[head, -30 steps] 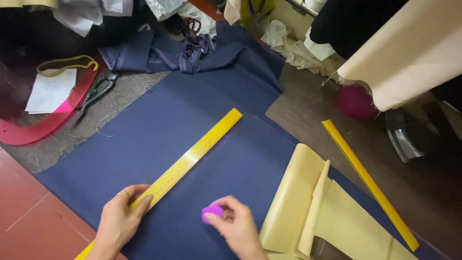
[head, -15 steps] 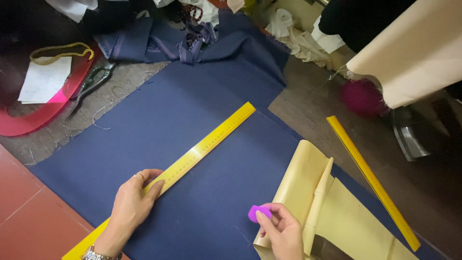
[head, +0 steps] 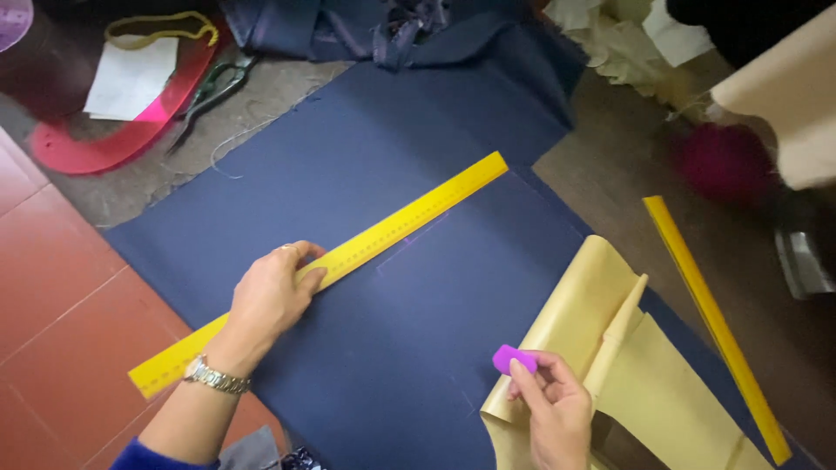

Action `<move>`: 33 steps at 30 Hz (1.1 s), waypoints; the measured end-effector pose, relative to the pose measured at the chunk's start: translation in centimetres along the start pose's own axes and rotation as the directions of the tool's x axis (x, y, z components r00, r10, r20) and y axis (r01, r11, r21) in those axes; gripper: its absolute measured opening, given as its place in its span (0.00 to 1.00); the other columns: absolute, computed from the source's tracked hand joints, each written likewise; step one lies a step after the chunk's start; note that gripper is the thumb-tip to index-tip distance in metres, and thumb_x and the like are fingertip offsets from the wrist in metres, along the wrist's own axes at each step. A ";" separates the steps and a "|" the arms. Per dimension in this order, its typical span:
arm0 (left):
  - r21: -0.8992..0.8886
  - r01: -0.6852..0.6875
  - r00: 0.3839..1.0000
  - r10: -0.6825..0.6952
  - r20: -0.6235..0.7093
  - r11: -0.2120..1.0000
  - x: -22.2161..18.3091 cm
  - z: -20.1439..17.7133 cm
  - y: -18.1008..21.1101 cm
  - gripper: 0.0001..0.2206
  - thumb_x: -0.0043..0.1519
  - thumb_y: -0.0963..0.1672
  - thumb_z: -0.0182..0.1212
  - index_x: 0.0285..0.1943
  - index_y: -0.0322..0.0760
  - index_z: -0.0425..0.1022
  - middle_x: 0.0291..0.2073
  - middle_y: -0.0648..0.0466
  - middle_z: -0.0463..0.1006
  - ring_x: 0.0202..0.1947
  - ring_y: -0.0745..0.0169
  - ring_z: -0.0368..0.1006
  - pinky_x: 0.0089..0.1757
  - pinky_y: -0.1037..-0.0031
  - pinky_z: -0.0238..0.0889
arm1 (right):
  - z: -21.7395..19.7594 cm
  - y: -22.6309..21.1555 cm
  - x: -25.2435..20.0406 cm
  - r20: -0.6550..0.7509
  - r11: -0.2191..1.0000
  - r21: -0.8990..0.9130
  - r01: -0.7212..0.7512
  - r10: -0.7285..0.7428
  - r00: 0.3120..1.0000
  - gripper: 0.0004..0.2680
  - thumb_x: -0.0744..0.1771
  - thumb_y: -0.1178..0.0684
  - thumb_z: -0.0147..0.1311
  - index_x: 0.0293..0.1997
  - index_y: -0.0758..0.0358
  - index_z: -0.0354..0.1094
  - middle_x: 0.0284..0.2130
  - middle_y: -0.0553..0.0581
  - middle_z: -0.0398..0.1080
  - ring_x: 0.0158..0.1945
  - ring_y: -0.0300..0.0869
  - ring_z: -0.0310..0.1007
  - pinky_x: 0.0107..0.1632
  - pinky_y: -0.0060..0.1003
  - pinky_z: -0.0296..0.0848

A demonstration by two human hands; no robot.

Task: Using a ruler and tailor's chalk to mark cutting lines on blue fabric according to a paper pattern.

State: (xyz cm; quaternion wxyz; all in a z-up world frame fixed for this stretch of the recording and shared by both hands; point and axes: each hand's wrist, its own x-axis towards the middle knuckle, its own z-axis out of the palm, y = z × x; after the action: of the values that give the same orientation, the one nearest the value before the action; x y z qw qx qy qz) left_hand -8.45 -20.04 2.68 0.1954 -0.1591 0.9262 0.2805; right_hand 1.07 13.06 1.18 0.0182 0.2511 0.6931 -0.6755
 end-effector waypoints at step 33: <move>0.013 0.120 0.986 -0.121 0.113 0.993 -1.0 0.1 1.1 0.12 0.60 0.49 0.48 0.52 0.61 0.69 0.37 0.62 0.77 0.40 0.59 0.72 0.39 0.62 0.63 | 0.1 1.7 1.4 -0.003 0.994 0.099 -0.035 0.036 0.999 0.05 0.63 0.67 0.54 0.39 0.80 0.70 0.17 0.68 0.67 0.22 0.49 0.67 0.34 0.40 0.71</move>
State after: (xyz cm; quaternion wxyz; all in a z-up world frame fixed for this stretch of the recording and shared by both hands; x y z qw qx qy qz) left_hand -8.02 -18.93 3.52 0.2649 -0.1981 0.9031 0.2737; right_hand 0.42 13.39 -0.93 0.0162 0.2654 0.6543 -0.7079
